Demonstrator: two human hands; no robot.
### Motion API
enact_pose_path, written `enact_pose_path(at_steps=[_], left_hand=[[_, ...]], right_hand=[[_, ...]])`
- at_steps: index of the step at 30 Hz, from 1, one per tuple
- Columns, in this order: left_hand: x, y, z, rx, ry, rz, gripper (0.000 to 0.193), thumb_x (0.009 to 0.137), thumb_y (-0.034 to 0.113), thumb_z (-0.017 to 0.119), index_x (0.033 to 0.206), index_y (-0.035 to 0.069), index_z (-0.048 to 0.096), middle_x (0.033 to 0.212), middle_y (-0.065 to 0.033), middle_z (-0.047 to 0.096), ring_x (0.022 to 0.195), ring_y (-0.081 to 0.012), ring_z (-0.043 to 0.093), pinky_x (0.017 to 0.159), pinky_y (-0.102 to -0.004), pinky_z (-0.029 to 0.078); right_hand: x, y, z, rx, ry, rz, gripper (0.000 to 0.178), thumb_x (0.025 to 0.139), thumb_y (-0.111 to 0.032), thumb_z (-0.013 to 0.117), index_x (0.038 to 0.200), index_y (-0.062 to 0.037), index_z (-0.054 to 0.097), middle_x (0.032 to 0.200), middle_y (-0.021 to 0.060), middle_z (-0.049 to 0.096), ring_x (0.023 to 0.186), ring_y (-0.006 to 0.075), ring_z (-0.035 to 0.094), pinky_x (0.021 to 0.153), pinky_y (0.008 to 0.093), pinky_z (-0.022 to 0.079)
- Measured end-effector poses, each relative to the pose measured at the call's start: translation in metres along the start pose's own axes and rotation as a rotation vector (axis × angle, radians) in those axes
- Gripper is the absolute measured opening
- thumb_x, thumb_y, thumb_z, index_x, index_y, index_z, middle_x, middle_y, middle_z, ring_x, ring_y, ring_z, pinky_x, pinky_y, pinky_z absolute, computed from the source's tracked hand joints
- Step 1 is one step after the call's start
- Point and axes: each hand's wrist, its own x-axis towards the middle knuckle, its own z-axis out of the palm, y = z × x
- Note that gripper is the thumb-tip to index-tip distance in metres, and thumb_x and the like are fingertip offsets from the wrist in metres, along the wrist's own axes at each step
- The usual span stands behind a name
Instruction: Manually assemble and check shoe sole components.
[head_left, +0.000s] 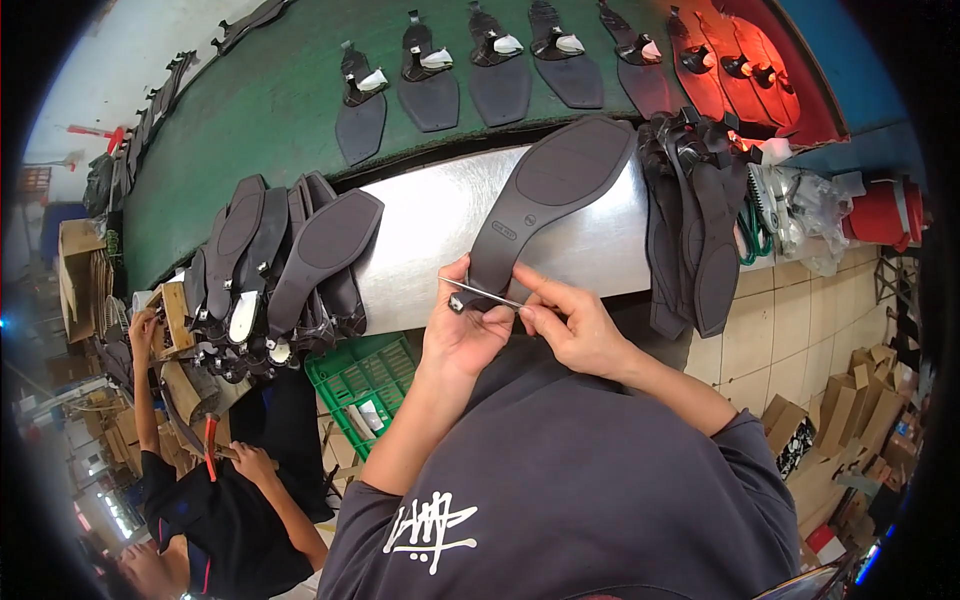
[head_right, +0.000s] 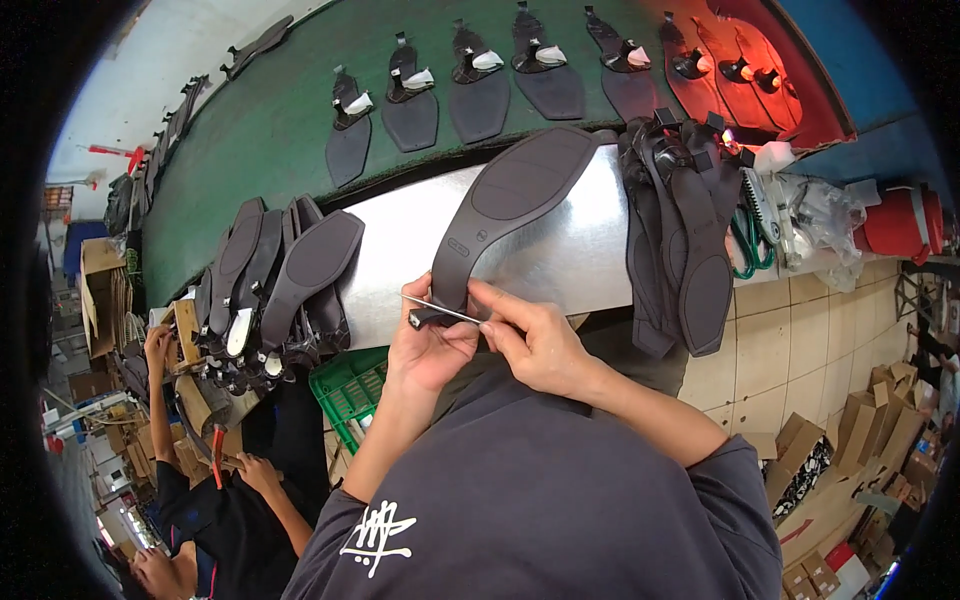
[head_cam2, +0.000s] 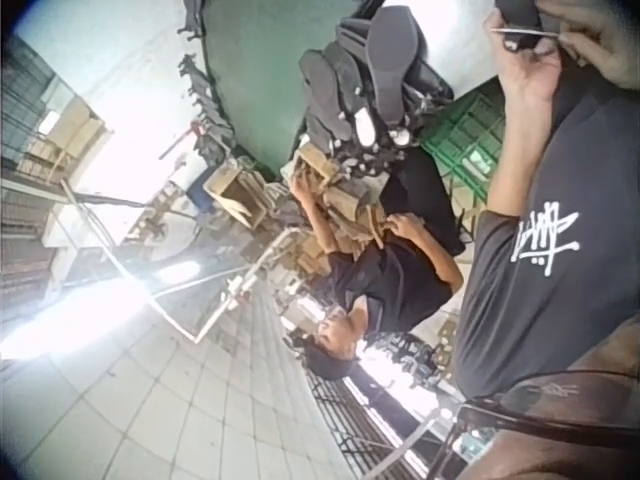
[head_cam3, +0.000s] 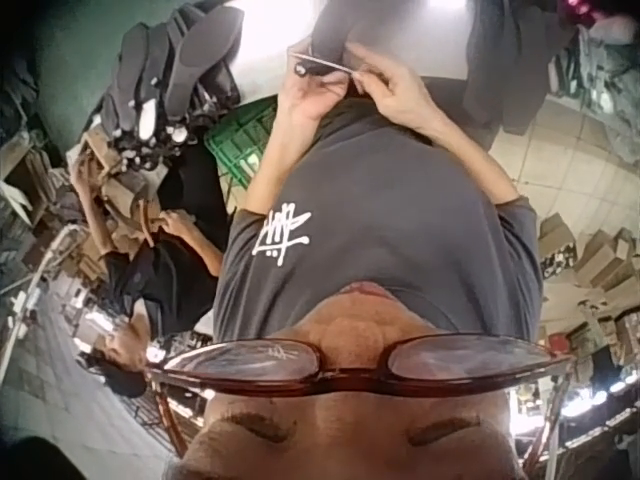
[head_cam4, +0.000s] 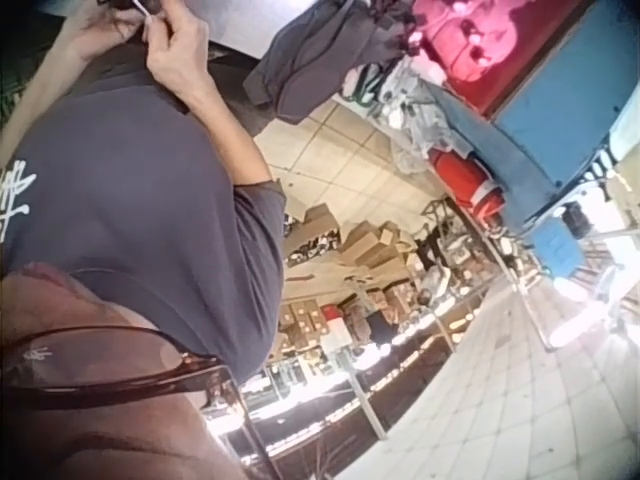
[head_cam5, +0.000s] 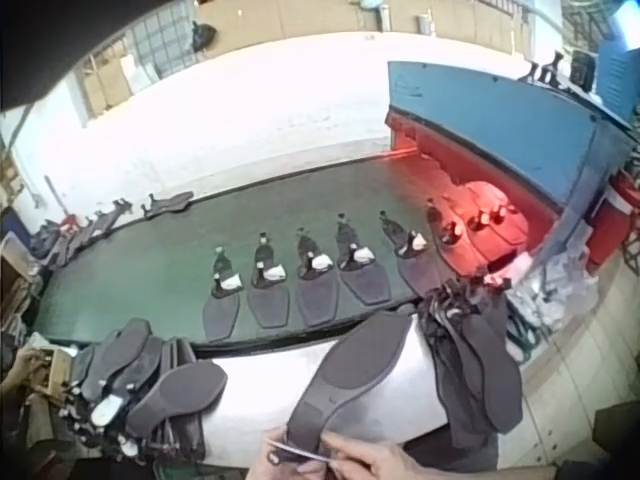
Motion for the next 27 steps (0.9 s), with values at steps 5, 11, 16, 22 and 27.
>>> enact_pose_path(at_steps=[5, 11, 16, 22, 27], left_hand=[[-0.004, -0.006, 0.001, 0.029, 0.016, 0.088, 0.014, 0.09, 0.029, 0.061, 0.092, 0.015, 0.059, 0.078, 0.0049, 0.06, 0.066, -0.0074, 0.053, 0.046, -0.0225, 0.034], [-0.002, -0.012, 0.002, 0.099, 0.028, 0.219, 0.018, 0.092, 0.03, 0.057, 0.093, 0.013, 0.059, 0.087, -0.0003, 0.064, 0.073, -0.0126, 0.057, 0.046, -0.0223, 0.035], [-0.004, -0.01, 0.006, 0.228, -0.045, 0.292, 0.023, 0.094, 0.034, 0.055, 0.095, 0.011, 0.058, 0.089, -0.0013, 0.063, 0.071, -0.012, 0.056, 0.046, -0.0231, 0.035], [-0.005, -0.004, 0.014, 0.54, 0.13, 0.836, 0.063, 0.1, 0.051, 0.038, 0.073, 0.0, 0.063, 0.058, -0.0067, 0.06, 0.047, -0.0104, 0.05, 0.046, -0.0236, 0.04], [0.0, -0.001, 0.001, 0.714, 0.093, 1.008, 0.068, 0.099, 0.054, 0.036, 0.068, 0.0, 0.062, 0.065, -0.0093, 0.065, 0.057, -0.011, 0.058, 0.056, -0.0228, 0.045]], right_hand=[[0.002, -0.005, 0.002, -0.093, 0.115, -0.142, 0.035, 0.09, 0.002, 0.05, 0.125, 0.003, 0.057, 0.071, 0.0062, 0.056, 0.063, 0.0108, 0.052, 0.058, 0.0251, 0.044], [0.003, 0.003, 0.003, 0.082, 0.131, -0.018, 0.03, 0.095, -0.003, 0.048, 0.123, 0.0044, 0.057, 0.074, 0.0026, 0.055, 0.063, 0.0079, 0.048, 0.057, 0.023, 0.042], [0.005, -0.012, -0.011, 0.63, -0.039, 0.367, 0.037, 0.099, -0.013, 0.045, 0.134, -0.0016, 0.046, 0.074, 0.0002, 0.053, 0.057, 0.0046, 0.044, 0.049, 0.0183, 0.036], [0.001, -0.028, 0.002, 0.431, -0.206, 0.37, 0.049, 0.098, -0.01, 0.045, 0.144, -0.0089, 0.027, 0.07, 0.0019, 0.054, 0.053, 0.0055, 0.044, 0.046, 0.0192, 0.033], [0.001, -0.021, 0.011, 0.636, -0.173, 0.424, 0.047, 0.098, -0.015, 0.048, 0.142, -0.0071, 0.033, 0.071, 0.0025, 0.05, 0.052, 0.0056, 0.042, 0.045, 0.0176, 0.031]])
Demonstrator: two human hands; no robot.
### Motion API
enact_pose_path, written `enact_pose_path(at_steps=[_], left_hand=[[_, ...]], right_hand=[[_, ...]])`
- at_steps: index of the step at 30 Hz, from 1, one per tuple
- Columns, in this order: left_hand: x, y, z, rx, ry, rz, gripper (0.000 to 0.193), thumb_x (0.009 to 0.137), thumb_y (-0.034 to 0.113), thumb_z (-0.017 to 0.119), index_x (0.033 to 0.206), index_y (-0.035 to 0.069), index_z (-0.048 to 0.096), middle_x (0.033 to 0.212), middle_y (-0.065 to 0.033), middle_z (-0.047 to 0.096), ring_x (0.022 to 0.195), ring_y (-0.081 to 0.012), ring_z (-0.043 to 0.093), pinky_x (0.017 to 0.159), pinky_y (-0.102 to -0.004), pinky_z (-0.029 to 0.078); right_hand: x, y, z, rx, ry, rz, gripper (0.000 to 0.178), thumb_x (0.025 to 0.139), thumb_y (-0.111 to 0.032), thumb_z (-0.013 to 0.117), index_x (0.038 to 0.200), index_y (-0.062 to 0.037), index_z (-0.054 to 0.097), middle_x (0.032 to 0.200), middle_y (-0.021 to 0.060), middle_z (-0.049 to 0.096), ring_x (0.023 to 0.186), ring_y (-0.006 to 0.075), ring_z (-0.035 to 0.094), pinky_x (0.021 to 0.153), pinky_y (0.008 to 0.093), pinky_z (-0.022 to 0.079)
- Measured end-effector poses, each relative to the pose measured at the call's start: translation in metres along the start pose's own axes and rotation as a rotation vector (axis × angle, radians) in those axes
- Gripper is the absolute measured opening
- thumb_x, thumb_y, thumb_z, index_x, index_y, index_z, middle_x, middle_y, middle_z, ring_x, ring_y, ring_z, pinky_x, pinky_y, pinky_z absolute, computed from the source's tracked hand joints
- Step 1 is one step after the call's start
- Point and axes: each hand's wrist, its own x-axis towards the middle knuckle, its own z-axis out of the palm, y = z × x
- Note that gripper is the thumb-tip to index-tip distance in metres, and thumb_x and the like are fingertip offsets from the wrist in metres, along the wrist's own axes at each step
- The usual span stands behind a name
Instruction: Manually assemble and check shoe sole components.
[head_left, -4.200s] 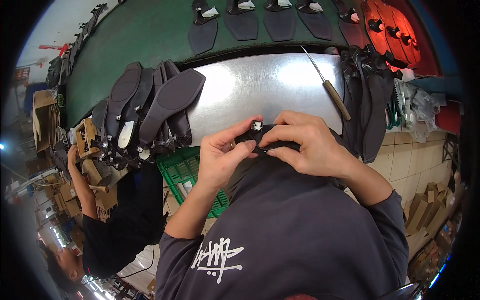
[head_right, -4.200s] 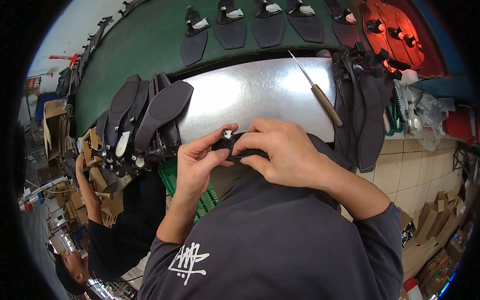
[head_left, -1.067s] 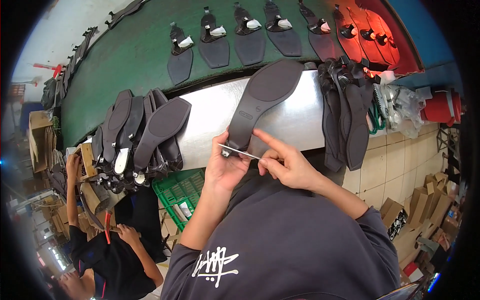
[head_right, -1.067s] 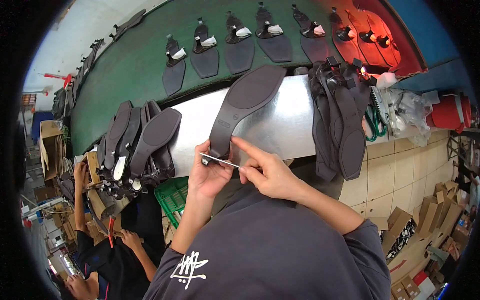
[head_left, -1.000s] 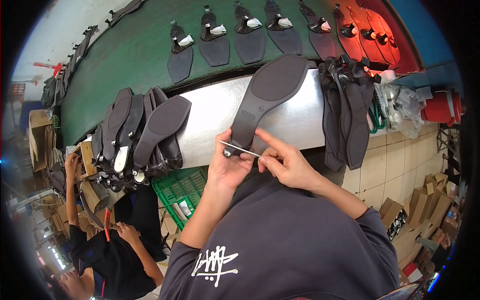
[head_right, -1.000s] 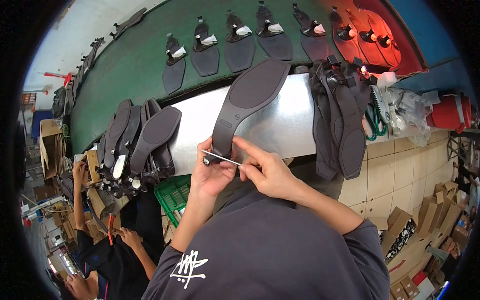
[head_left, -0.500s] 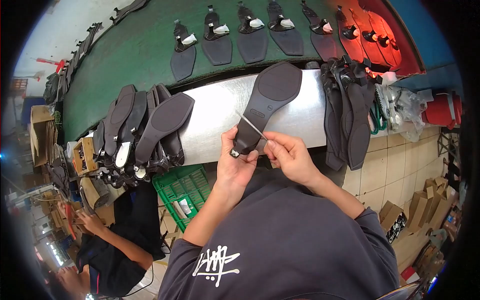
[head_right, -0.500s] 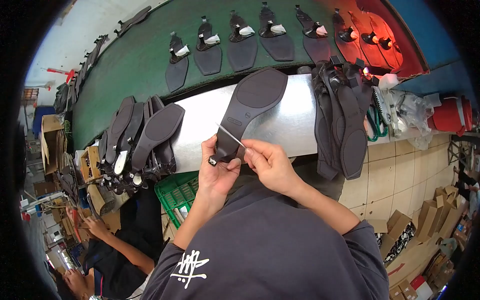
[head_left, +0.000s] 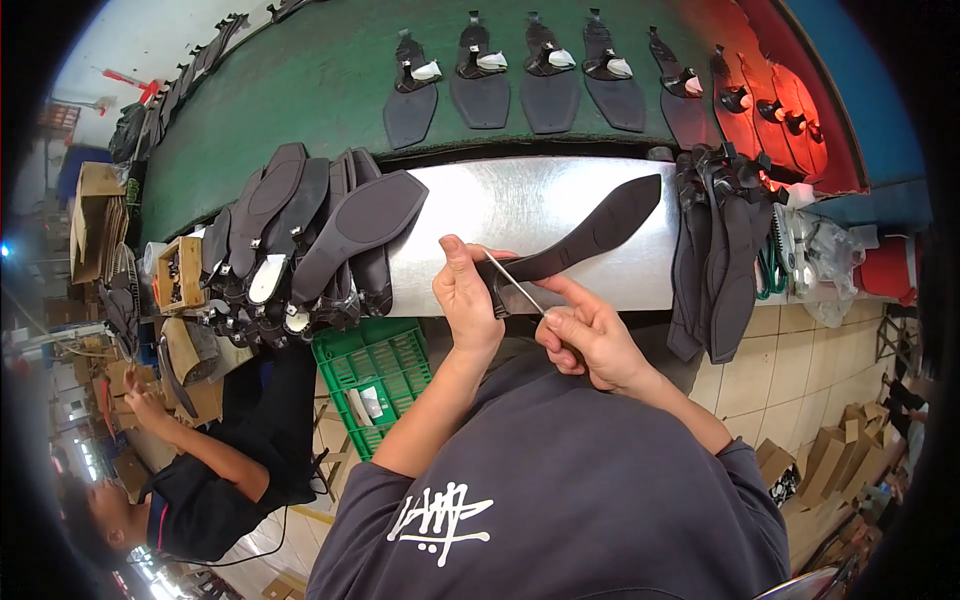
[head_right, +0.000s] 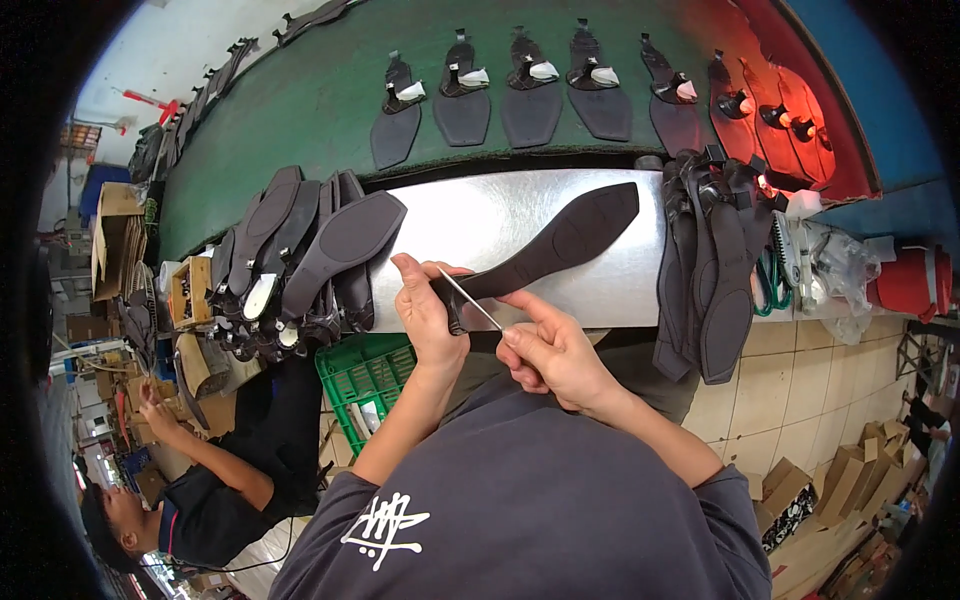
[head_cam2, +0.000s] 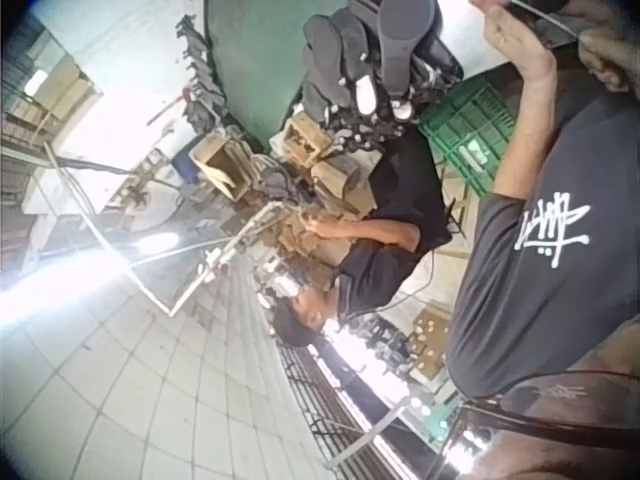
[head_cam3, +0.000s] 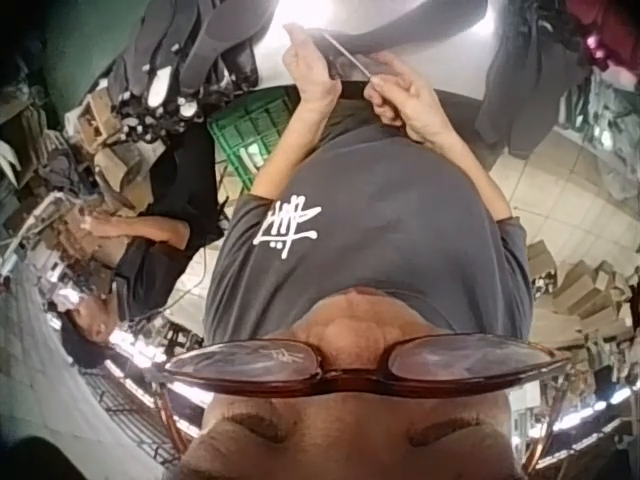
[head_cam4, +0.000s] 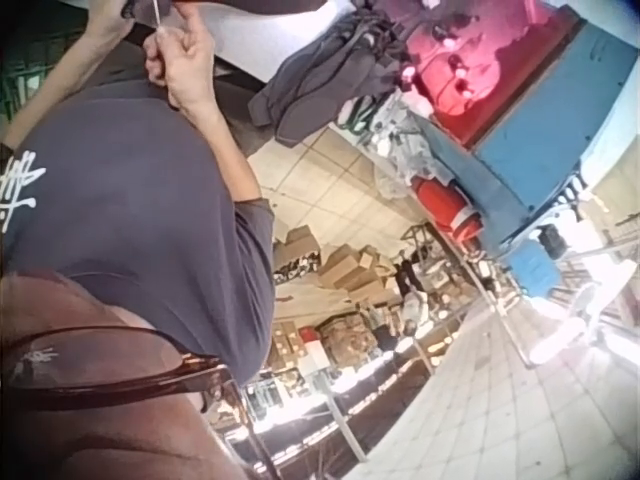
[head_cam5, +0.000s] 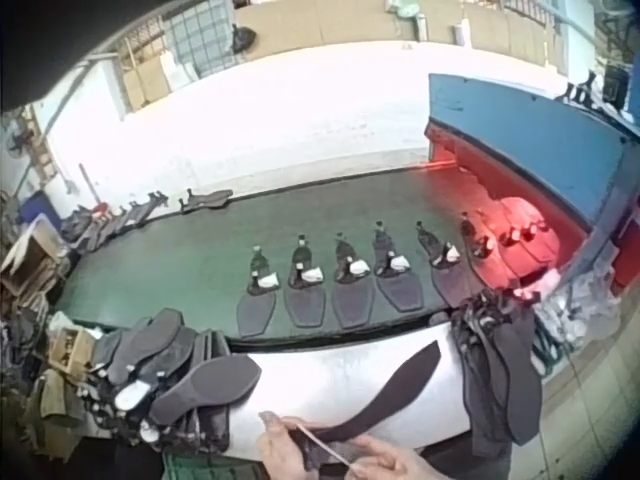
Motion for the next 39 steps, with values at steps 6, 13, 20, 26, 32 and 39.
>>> enact_pose_path(at_steps=[6, 13, 20, 26, 32, 39], left_hand=[[0.001, 0.014, -0.005, 0.096, -0.104, 0.196, 0.075, 0.098, 0.059, 0.028, 0.067, -0.001, 0.062, 0.065, -0.0089, 0.064, 0.056, -0.0112, 0.056, 0.058, -0.0233, 0.045], [0.0, 0.024, -0.006, 0.071, -0.122, 0.085, 0.094, 0.092, 0.07, 0.003, 0.069, -0.001, 0.06, 0.067, -0.0096, 0.062, 0.064, -0.0142, 0.057, 0.063, -0.0227, 0.044], [0.006, 0.006, -0.014, -0.137, -0.076, -0.021, 0.074, 0.089, 0.071, 0.03, 0.083, 0.004, 0.059, 0.073, -0.0054, 0.058, 0.069, -0.0134, 0.054, 0.06, -0.0268, 0.045], [0.006, 0.023, 0.008, -0.863, -0.054, -0.813, 0.059, 0.078, 0.072, 0.055, 0.084, 0.015, 0.063, 0.079, -0.0005, 0.064, 0.074, -0.0184, 0.062, 0.095, -0.0451, 0.044], [0.004, 0.001, 0.01, -0.815, -0.221, -0.598, 0.055, 0.089, 0.065, 0.046, 0.079, 0.013, 0.063, 0.069, -0.0032, 0.065, 0.07, -0.0206, 0.064, 0.094, -0.0436, 0.046], [0.01, -0.009, 0.013, -0.838, -0.094, -0.678, 0.052, 0.092, 0.05, 0.053, 0.063, 0.008, 0.063, 0.065, -0.0069, 0.065, 0.07, -0.0208, 0.065, 0.077, -0.0361, 0.05]], right_hand=[[0.002, -0.006, -0.017, 0.37, -0.131, 0.069, 0.043, 0.096, -0.017, 0.051, 0.136, -0.0027, 0.042, 0.071, 0.0034, 0.052, 0.048, 0.0064, 0.041, 0.039, 0.0195, 0.03], [0.002, 0.006, -0.003, -0.999, 0.236, -0.757, 0.02, 0.087, 0.005, 0.055, 0.105, 0.0029, 0.061, 0.076, 0.0101, 0.063, 0.059, 0.0178, 0.06, 0.055, 0.0281, 0.048], [-0.003, 0.007, 0.013, -1.056, 0.127, -0.923, 0.017, 0.08, 0.01, 0.057, 0.094, 0.0023, 0.062, 0.077, 0.0127, 0.064, 0.061, 0.0246, 0.061, 0.054, 0.0315, 0.048], [0.0, -0.009, 0.006, -1.162, 0.386, -0.838, 0.011, 0.082, 0.003, 0.06, 0.093, -0.0011, 0.06, 0.077, 0.0145, 0.06, 0.065, 0.033, 0.06, 0.057, 0.037, 0.049], [0.005, 0.004, 0.005, -1.225, 0.359, -0.778, 0.006, 0.085, 0.001, 0.058, 0.089, -0.0014, 0.054, 0.077, 0.0155, 0.059, 0.067, 0.0353, 0.06, 0.056, 0.0415, 0.047], [0.009, 0.016, 0.009, -1.143, 0.312, -0.803, 0.005, 0.087, 0.002, 0.054, 0.09, -0.0002, 0.052, 0.074, 0.0165, 0.057, 0.065, 0.0363, 0.059, 0.055, 0.0411, 0.046]])
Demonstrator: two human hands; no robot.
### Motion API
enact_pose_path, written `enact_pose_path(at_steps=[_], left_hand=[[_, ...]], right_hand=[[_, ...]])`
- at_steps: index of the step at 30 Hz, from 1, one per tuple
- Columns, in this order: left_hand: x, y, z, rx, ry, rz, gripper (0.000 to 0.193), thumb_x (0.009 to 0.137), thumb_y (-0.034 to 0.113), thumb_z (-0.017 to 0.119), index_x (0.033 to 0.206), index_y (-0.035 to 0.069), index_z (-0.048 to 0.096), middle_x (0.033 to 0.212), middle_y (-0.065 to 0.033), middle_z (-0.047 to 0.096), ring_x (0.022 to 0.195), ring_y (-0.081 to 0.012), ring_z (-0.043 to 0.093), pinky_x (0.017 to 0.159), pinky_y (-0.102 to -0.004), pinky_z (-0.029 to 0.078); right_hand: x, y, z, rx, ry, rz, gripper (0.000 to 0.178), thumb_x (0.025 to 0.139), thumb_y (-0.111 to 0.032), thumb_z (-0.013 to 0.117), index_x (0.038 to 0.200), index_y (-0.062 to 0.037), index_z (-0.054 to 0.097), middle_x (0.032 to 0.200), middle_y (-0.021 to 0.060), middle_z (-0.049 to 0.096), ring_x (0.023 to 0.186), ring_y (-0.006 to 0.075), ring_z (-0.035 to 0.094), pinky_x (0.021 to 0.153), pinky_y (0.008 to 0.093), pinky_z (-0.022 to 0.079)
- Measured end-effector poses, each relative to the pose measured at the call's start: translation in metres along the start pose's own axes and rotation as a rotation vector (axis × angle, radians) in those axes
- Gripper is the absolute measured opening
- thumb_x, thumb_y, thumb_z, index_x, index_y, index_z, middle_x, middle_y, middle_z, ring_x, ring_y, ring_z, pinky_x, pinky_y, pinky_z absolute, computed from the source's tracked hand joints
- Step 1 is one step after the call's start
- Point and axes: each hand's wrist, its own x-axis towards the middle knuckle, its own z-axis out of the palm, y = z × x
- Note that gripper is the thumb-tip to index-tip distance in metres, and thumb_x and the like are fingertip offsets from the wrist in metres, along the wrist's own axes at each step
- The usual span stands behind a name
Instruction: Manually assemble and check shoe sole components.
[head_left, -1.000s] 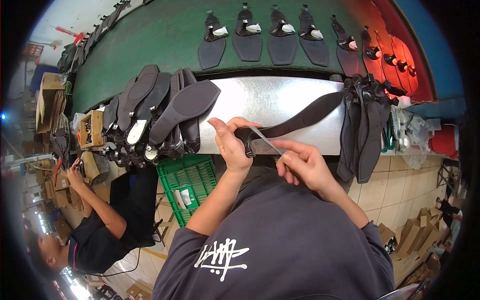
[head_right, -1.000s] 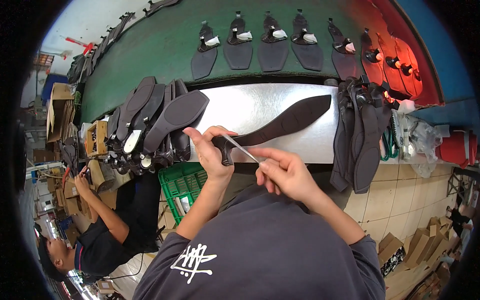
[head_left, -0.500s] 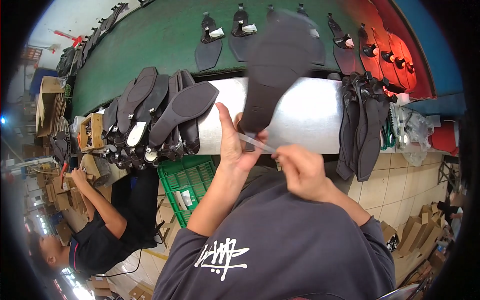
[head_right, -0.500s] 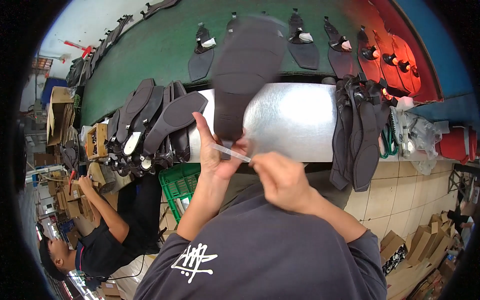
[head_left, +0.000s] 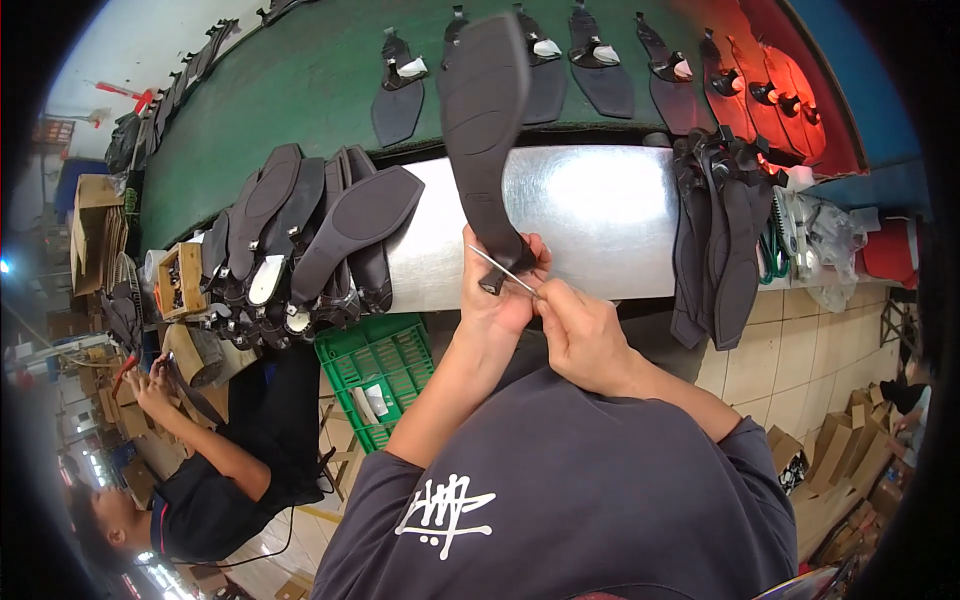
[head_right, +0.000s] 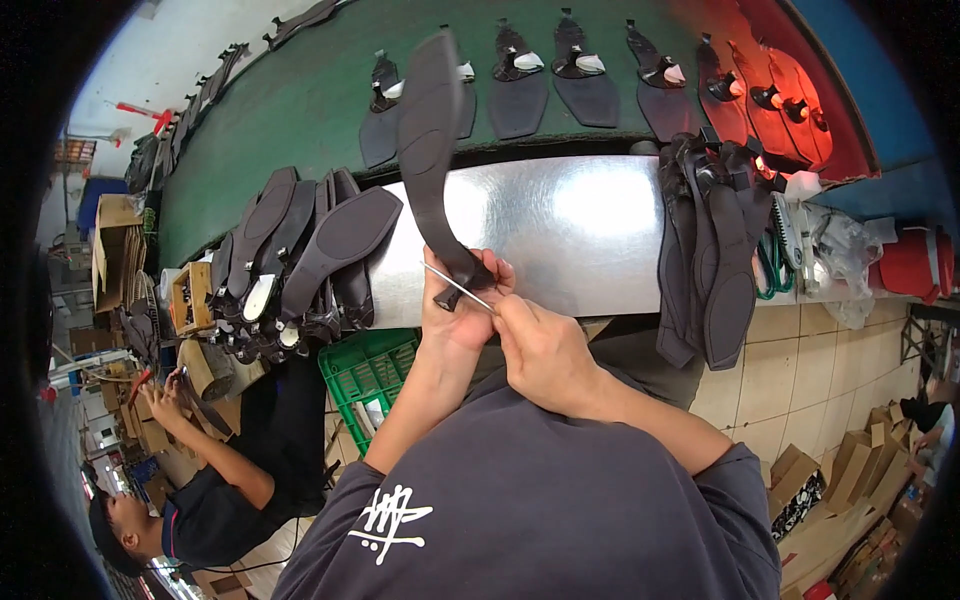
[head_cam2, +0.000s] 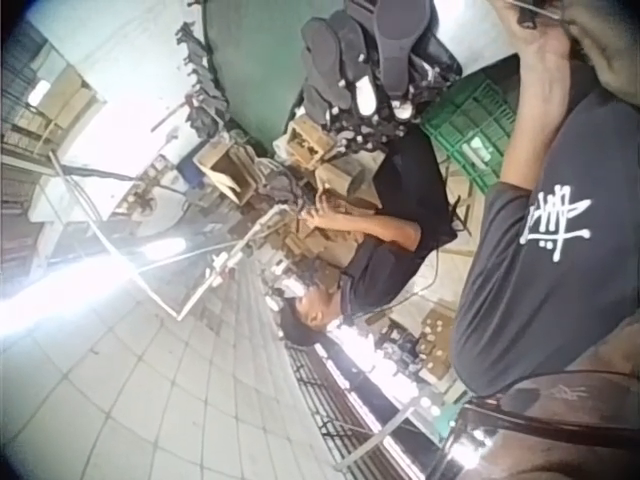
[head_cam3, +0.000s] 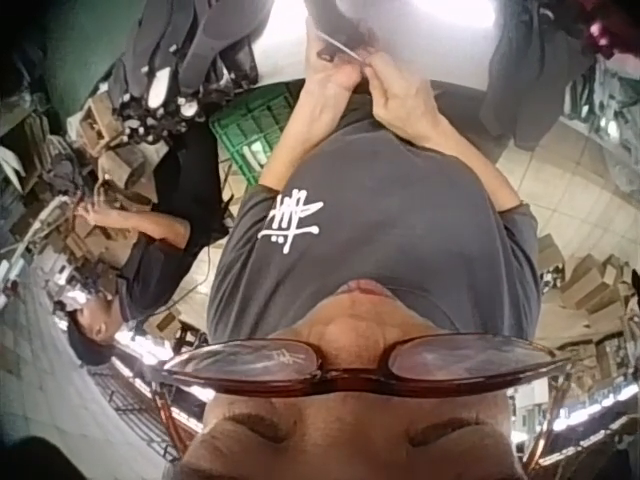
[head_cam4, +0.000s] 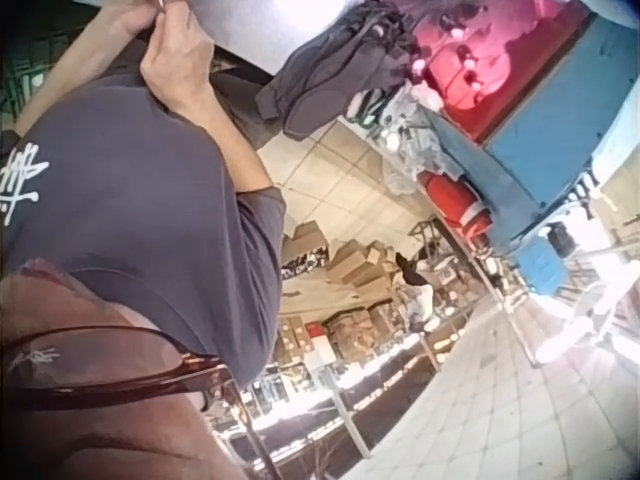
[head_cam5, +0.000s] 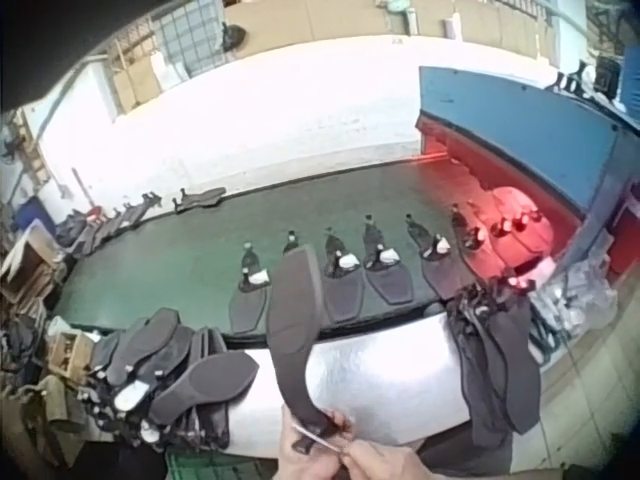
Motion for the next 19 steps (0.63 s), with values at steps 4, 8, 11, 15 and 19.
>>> enact_pose_path(at_steps=[4, 8, 11, 15, 19], left_hand=[[0.009, 0.003, -0.008, -0.063, 0.022, -0.098, 0.047, 0.089, 0.042, 0.062, 0.055, 0.009, 0.058, 0.059, -0.0076, 0.061, 0.064, -0.021, 0.061, 0.071, -0.0347, 0.049], [0.012, 0.007, -0.006, -0.085, 0.187, -0.145, 0.046, 0.089, 0.041, 0.062, 0.057, 0.008, 0.057, 0.058, -0.0086, 0.059, 0.059, -0.0209, 0.056, 0.07, -0.0346, 0.049], [0.013, 0.012, -0.004, -0.047, 0.241, -0.13, 0.045, 0.09, 0.045, 0.059, 0.065, 0.008, 0.058, 0.063, -0.0087, 0.06, 0.06, -0.0209, 0.055, 0.069, -0.0358, 0.049], [-0.004, 0.012, -0.005, 0.272, -0.013, 0.056, 0.044, 0.093, 0.056, 0.05, 0.087, 0.013, 0.056, 0.071, -0.0004, 0.056, 0.064, -0.0189, 0.059, 0.064, -0.0354, 0.051], [-0.009, 0.006, -0.002, 0.469, 0.015, 0.16, 0.053, 0.094, 0.06, 0.04, 0.102, 0.011, 0.056, 0.081, -0.0018, 0.059, 0.067, -0.0199, 0.061, 0.068, -0.0391, 0.056]], right_hand=[[-0.001, -0.005, -0.001, -0.035, -0.04, -0.005, 0.005, 0.086, 0.001, 0.055, 0.09, -0.0007, 0.052, 0.075, 0.0154, 0.057, 0.066, 0.0351, 0.06, 0.056, 0.0404, 0.046], [-0.009, -0.01, -0.001, -0.033, -0.149, -0.052, 0.007, 0.085, -0.001, 0.058, 0.088, -0.0026, 0.051, 0.072, 0.0127, 0.056, 0.064, 0.0322, 0.06, 0.054, 0.0394, 0.047], [-0.01, -0.008, -0.001, 0.001, -0.176, -0.09, 0.007, 0.084, -0.002, 0.06, 0.087, -0.0034, 0.053, 0.073, 0.0116, 0.058, 0.062, 0.0298, 0.06, 0.053, 0.0387, 0.048], [0.012, -0.01, -0.023, 0.328, 0.013, 0.29, 0.009, 0.09, -0.004, 0.056, 0.096, 0.0007, 0.061, 0.069, 0.0047, 0.058, 0.06, 0.008, 0.054, 0.054, 0.0242, 0.043], [0.027, 0.005, -0.023, 0.464, 0.051, 0.382, 0.016, 0.089, -0.006, 0.06, 0.102, 0.003, 0.063, 0.08, 0.0052, 0.065, 0.074, 0.006, 0.06, 0.063, 0.0202, 0.047]])
